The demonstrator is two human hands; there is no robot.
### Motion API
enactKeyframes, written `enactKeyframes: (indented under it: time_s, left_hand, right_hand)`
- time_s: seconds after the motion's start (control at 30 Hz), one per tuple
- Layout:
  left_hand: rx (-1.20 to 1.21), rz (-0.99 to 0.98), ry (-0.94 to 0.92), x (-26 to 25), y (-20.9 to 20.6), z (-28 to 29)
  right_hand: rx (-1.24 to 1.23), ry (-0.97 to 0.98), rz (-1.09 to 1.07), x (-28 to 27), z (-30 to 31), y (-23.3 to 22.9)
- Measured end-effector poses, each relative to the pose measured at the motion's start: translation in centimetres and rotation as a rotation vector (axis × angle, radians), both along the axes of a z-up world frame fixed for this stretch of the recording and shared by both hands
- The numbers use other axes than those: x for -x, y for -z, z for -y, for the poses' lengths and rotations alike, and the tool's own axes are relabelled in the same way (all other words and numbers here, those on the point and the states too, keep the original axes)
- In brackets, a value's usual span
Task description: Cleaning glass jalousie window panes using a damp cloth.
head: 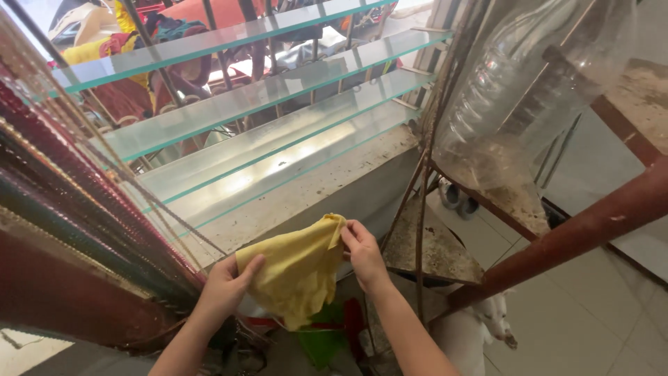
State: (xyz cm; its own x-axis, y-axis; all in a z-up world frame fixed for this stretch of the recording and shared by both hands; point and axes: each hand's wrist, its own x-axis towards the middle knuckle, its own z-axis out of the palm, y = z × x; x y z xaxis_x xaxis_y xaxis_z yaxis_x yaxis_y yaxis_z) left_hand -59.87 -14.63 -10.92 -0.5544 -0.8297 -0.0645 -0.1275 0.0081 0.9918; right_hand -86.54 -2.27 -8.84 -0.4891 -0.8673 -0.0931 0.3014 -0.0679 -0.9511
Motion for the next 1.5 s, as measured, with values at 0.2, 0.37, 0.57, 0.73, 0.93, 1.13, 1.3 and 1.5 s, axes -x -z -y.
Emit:
enactKeyframes:
  time_s: [0.2, 0.37, 0.57, 0.73, 0.93, 1.13, 1.3, 1.5]
  left_hand:
    - [-0.054, 0.14, -0.064, 0.2, -3.9, -0.6]
    - [0.046, 0.27, -0.168, -0.9, -2.8, 0.4]
    - [0.032, 0.275, -0.242, -0.7, -3.8, 0.4]
    - [-0.076, 0.17, -0.283, -1.0, -3.1, 0.8]
    - [-0.222, 0.18, -0.371, -0.2, -4.8, 0.2]
    - [-0.077, 0.109, -0.206, 0.1, -6.4, -1.0]
    - [0.545, 0.468, -0.169, 0.6, -5.9, -1.5]
    - [0.506, 0.447, -0.212, 1.6, -8.2, -1.9]
  right_hand:
    - [-0.109, -0.233, -0.072, -0.9, -1.0, -3.6]
    - [-0.237, -0.07, -0.506, 1.7, -0.5, 1.1]
    - [-0.082, 0.017, -0.393, 2.8, 0.0, 1.4]
    - [0.007, -0.043, 0.101, 3.3, -0.3, 0.1]
    - [0.104, 0.038, -0.209, 2.4, -1.5, -3.1]
    - [0.035, 0.075, -0.506, 3.6, -2.8, -5.2]
    - [-0.081, -0.031, -0.998, 3.8, -3.0, -5.2]
    - [-0.179, 0.169, -0.888, 4.0, -2.8, -6.1]
